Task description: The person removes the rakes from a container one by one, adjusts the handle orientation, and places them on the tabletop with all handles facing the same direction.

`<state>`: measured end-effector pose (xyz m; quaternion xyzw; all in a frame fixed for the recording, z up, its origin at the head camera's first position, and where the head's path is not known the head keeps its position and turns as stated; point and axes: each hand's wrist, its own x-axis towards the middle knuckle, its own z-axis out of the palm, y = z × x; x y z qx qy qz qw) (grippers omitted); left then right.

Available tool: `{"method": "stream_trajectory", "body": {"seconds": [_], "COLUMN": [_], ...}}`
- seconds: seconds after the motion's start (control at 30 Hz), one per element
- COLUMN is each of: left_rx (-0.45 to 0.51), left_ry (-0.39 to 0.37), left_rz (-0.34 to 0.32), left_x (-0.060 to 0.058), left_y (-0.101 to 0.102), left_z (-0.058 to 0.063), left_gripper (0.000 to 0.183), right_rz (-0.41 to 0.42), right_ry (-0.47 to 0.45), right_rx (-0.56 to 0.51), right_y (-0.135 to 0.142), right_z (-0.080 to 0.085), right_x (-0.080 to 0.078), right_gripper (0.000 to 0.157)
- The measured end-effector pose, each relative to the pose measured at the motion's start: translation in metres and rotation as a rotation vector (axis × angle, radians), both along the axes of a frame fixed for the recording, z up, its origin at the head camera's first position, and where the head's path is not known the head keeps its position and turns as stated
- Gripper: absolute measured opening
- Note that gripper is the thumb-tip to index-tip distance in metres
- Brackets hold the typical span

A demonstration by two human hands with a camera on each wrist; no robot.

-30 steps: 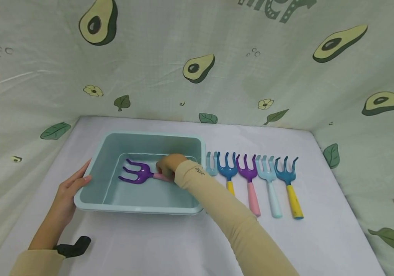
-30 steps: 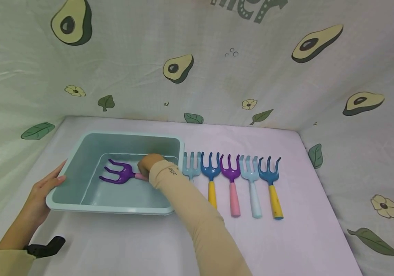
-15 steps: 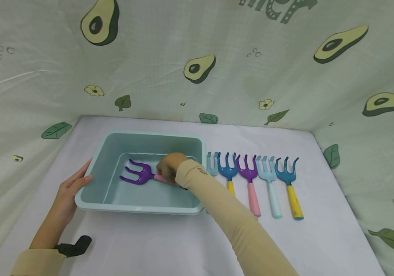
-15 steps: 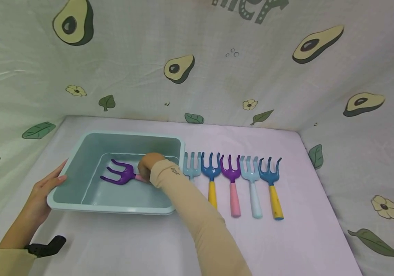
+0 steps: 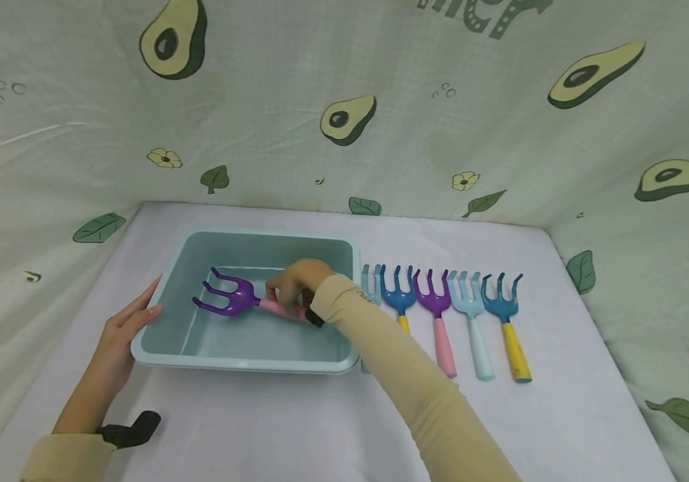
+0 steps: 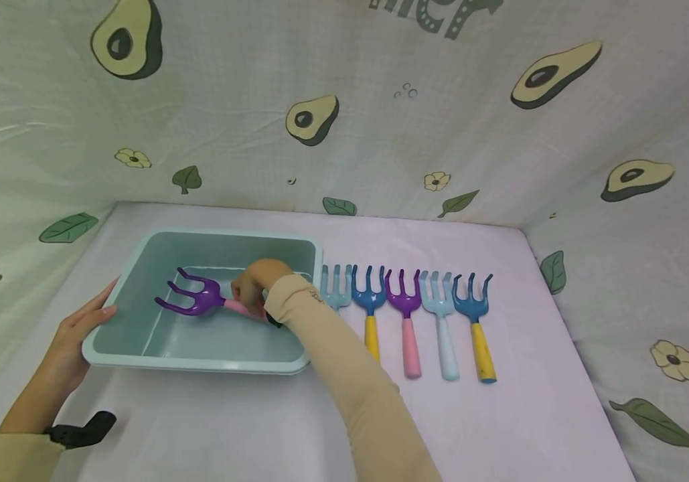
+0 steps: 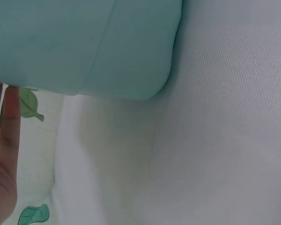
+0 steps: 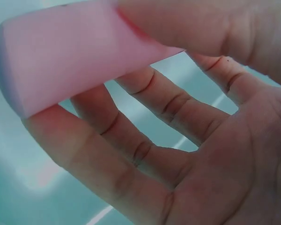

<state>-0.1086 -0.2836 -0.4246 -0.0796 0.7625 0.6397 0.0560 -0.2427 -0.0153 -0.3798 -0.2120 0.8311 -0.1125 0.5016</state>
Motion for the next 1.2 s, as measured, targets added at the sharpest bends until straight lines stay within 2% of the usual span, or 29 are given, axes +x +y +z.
{"method": "stream_trajectory", "body": {"seconds": [0.13, 0.3, 0.67, 0.93, 1.2], "left_rx": [-0.005, 0.030, 0.032, 0.029, 0.035], "left_ry": [0.003, 0.011, 0.002, -0.007, -0.008], "left_rz": [-0.002, -0.003, -0.010, -0.015, -0.004], "left_x": [0.001, 0.001, 0.001, 0.002, 0.001], "left_y": [0.000, -0.001, 0.000, 0.001, 0.001], "left_z": [0.000, 0.000, 0.000, 0.001, 0.002], "left_gripper": [0.052, 0.051, 0.052, 0.052, 0.052], "right_rz": [-0.004, 0.034, 0.038, 0.047, 0.067], "right_ry": [-0.026, -0.002, -0.045, 0.010, 0.095], "right_rx": [-0.039, -0.104, -0.285, -0.438, -0.532], "right_y": [0.005, 0.010, 0.022, 0.039, 0.051], "right_z": [0.006, 0.011, 0.028, 0.044, 0.060], "right_x": [-0.002, -0.005, 0.000, 0.006, 0.014], "right_gripper": [0.040, 0.043, 0.045, 0.048, 0.051]}}
